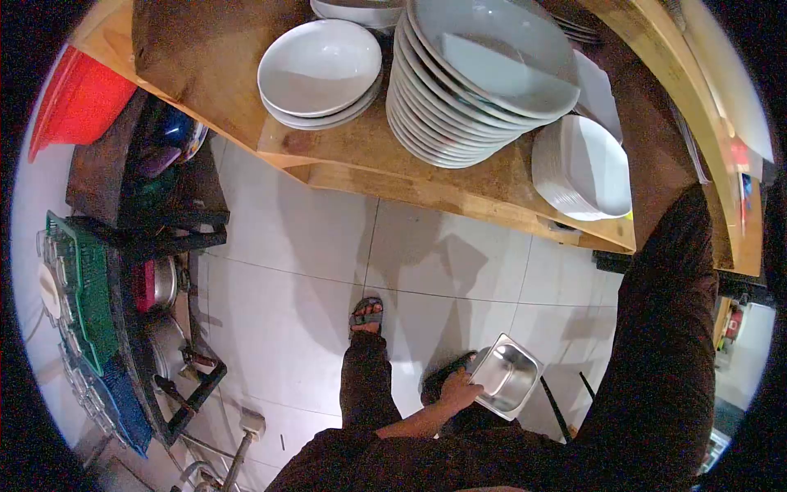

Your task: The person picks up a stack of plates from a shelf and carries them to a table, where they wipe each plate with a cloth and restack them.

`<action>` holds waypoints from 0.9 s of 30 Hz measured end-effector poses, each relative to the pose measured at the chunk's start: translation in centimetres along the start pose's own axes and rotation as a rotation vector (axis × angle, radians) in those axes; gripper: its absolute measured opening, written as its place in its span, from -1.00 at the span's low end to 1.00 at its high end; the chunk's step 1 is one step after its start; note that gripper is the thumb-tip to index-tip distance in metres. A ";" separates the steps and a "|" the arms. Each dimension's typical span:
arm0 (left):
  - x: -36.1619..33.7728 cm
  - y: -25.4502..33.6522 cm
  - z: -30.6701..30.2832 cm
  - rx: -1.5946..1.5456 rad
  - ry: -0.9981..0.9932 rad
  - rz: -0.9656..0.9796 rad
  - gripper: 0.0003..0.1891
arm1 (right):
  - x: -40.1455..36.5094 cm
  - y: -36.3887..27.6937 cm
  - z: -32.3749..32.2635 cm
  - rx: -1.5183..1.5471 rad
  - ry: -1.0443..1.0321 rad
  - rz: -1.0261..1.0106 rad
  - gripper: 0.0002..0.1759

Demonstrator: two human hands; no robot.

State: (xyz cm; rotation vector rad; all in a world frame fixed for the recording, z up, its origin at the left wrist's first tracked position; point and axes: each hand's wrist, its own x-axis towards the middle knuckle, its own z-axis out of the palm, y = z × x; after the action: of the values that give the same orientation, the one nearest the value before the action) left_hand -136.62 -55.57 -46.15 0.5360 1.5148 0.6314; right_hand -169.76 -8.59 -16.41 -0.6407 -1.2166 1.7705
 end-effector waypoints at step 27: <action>1.0 -0.9 -0.6 -0.195 0.161 0.221 -0.68 | -15.5 -3.1 -1.9 -1.121 -0.111 -0.288 -0.76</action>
State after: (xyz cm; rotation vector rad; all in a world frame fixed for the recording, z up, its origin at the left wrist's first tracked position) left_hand -137.21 -55.58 -47.44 0.5158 1.5341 1.0035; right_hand -159.58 -20.72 -15.23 -0.9078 -2.2387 0.7699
